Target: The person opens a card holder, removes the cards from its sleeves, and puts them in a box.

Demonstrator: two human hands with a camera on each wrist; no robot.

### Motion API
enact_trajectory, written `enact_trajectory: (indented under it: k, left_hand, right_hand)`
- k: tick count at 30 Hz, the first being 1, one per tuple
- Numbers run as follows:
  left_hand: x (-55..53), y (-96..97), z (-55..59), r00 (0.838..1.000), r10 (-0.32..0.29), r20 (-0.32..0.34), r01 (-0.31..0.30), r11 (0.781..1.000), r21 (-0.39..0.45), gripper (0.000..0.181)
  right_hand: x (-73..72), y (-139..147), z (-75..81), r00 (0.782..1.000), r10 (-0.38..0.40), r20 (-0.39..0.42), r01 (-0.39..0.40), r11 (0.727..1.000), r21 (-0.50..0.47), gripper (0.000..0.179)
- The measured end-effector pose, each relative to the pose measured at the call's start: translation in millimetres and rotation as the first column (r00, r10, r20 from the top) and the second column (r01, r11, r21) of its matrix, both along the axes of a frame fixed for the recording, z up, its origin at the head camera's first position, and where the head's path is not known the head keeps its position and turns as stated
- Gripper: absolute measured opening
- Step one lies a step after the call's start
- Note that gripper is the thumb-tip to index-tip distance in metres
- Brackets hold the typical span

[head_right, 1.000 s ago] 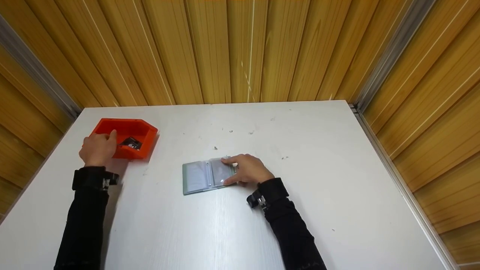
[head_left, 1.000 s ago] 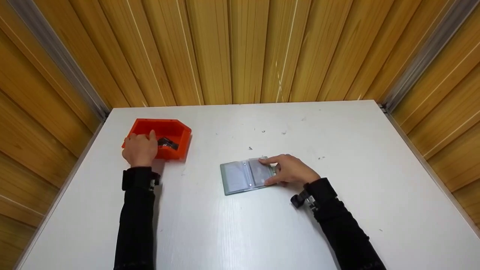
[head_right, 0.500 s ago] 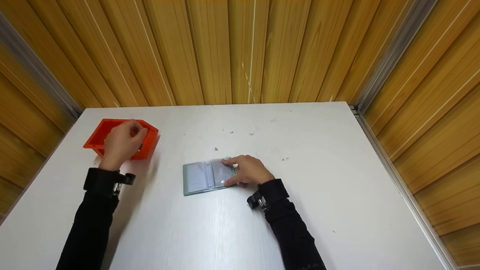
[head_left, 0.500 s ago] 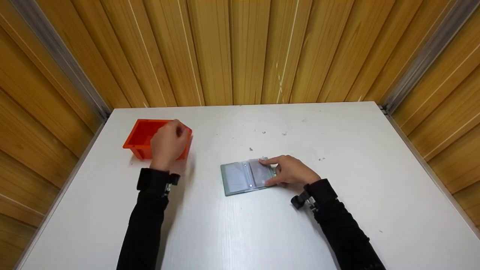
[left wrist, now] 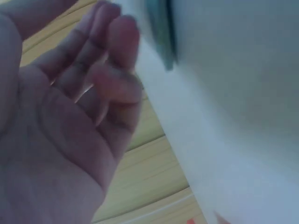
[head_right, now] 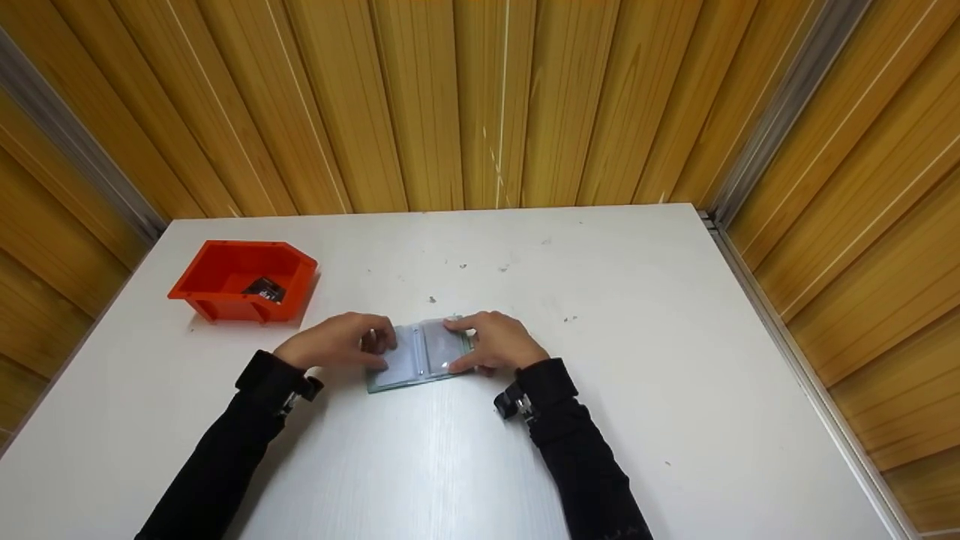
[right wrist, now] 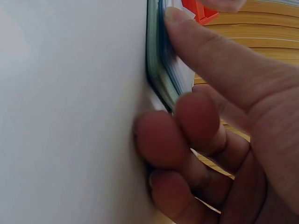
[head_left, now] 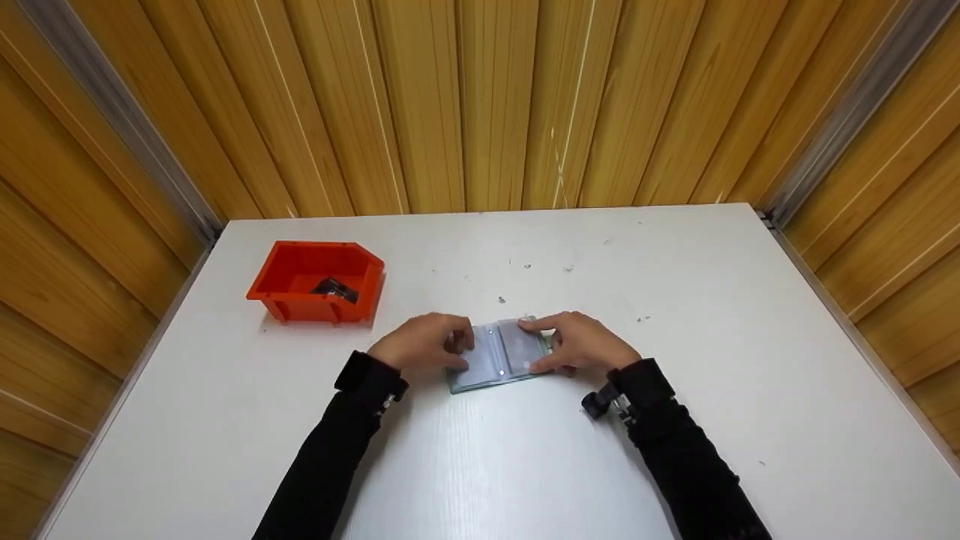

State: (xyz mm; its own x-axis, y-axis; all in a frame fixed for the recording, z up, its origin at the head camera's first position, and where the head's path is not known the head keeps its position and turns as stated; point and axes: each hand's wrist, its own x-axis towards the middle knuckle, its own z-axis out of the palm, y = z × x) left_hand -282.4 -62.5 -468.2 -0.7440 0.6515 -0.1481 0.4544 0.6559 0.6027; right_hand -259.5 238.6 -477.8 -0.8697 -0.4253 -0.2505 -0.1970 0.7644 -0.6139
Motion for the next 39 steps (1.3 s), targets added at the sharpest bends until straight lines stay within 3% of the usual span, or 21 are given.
enact_trajectory:
  k: [6,11,15,21,24,27,30,35,39]
  left_hand:
    - [1.3,0.5,-3.3,1.0,0.003,0.03,-0.003,1.0,-0.007,0.023]
    - [1.1,-1.6,-2.6,1.0,-0.014,0.024,0.015,1.0,-0.015,0.024]
    - [1.2,-2.1,-2.9,1.0,-0.026,0.014,0.026,1.0,-0.017,0.024]
    - [0.5,-3.2,-2.4,0.999,-0.021,0.031,0.022,1.0,-0.017,0.02]
    - [-0.8,-4.1,-1.6,0.998,-0.006,0.056,0.007,1.0,-0.006,0.017]
    - [-0.4,-3.1,0.3,0.993,0.06,0.103,-0.062,0.998,0.012,0.03]
    - [0.7,-1.5,0.9,0.983,0.132,0.127,-0.135,0.991,0.019,0.045]
    - [-1.8,0.0,-2.1,0.997,0.069,0.021,-0.069,0.998,-0.009,0.059]
    - [-2.9,0.9,-5.0,1.0,0.021,-0.023,-0.022,0.999,-0.038,0.042]
  right_hand:
    - [1.8,-0.7,0.3,1.0,0.019,-0.014,-0.019,1.0,-0.001,0.068]
    - [2.4,-5.2,0.5,0.998,0.048,-0.045,-0.052,0.995,-0.086,0.033]
    - [2.2,-7.9,1.0,0.989,0.099,-0.113,-0.12,0.972,-0.202,0.005]
    - [1.3,-7.2,1.2,0.978,0.121,-0.168,-0.161,0.955,-0.251,0.021]
    - [1.4,-8.1,1.0,0.983,0.143,-0.119,-0.17,0.95,-0.263,0.019]
    - [6.5,-14.6,0.9,0.982,0.191,-0.008,-0.186,0.95,-0.25,0.021]
    - [12.7,-26.0,0.0,0.969,0.244,0.037,-0.236,0.961,-0.146,0.035]
    - [16.8,-36.2,0.5,0.96,0.275,-0.048,-0.274,0.961,0.032,0.039]
    - [16.3,-35.3,0.6,0.967,0.25,-0.055,-0.248,0.968,0.044,0.042]
